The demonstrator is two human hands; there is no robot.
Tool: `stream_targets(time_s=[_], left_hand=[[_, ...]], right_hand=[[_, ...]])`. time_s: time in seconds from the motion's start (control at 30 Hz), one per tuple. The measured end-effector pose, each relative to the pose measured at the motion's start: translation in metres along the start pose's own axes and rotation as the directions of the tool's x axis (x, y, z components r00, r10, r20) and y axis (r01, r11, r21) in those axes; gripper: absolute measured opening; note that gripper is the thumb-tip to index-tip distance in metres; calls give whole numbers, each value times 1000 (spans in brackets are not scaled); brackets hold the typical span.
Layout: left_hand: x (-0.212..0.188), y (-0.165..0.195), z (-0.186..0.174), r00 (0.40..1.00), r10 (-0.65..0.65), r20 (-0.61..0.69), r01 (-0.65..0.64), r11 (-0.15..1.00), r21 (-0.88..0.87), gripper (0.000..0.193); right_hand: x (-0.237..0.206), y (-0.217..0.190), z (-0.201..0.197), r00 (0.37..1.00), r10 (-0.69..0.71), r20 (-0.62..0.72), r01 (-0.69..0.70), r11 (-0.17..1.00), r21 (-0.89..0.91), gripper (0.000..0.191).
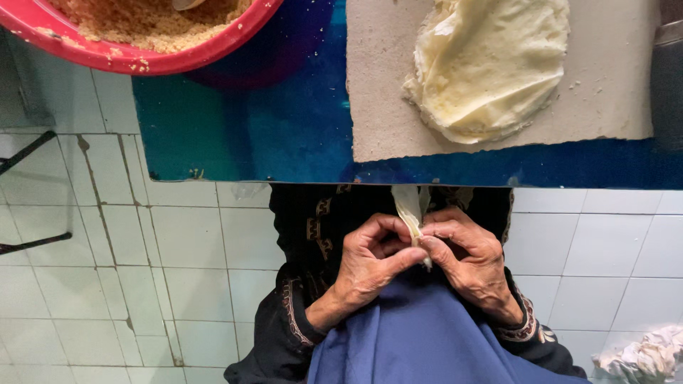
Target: The person sits at a low table and stretches a ball of soft dough by hand, repeatedly tossing and pulling it thinner until it forms a large, thin round sheet, then drapes it over a round dough skin on a board. The person works the dough over the blue cloth on their lap and stacks the finished thin sheets on the board.
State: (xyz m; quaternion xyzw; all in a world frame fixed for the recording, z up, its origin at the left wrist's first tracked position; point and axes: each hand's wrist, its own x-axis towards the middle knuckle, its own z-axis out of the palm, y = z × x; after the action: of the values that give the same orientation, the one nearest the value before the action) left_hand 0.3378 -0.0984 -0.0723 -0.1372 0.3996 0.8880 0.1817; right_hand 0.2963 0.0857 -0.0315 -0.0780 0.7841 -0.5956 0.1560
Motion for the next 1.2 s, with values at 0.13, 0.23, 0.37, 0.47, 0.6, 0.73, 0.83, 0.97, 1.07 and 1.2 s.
stream_targets(time_s=[0.13, 0.23, 0.37, 0.47, 0.6, 0.73, 0.83, 0.97, 1.07, 1.2], left_hand=[[3, 0, 0, 1000, 0, -26, 2, 998, 60, 15], [3, 2, -1, 999, -43, -33, 47, 994, 103, 15], [-1, 8, 3, 999, -31, -9, 32, 988, 150, 13], [-4, 11, 5, 999, -27, 35, 19, 979, 205, 12], [-2, 10, 0, 998, -39, 58, 31, 989, 146, 15], [0, 2, -4, 999, -24, 40, 22, 998, 51, 23], [1, -5, -6, 999, -31, -22, 33, 995, 94, 17], [0, -9, -9, 998, -57, -17, 58, 994, 88, 19], [0, -10, -11, 998, -63, -16, 64, 995, 79, 21], [1, -5, -11, 994, -94, -53, 102, 981, 168, 24]], right_hand=[[-1, 4, -3, 1000, 5, 15, -5, 1000, -2, 14], [-2, 4, -4, 999, 28, 43, -30, 999, 43, 14], [-5, 4, -2, 988, 150, 33, -151, 987, 51, 18], [-5, 5, -1, 977, 215, 0, -215, 975, 51, 18], [0, 2, -1, 1000, 17, -7, -17, 1000, -9, 15], [2, -8, 2, 993, -116, -17, 111, 978, -175, 21], [6, -12, 4, 991, -129, -25, 122, 974, -191, 22], [8, -13, 7, 990, -138, -22, 132, 973, -187, 21], [6, -12, 9, 985, -171, -36, 158, 961, -228, 21], [4, -10, 6, 988, -150, -25, 141, 965, -222, 21]])
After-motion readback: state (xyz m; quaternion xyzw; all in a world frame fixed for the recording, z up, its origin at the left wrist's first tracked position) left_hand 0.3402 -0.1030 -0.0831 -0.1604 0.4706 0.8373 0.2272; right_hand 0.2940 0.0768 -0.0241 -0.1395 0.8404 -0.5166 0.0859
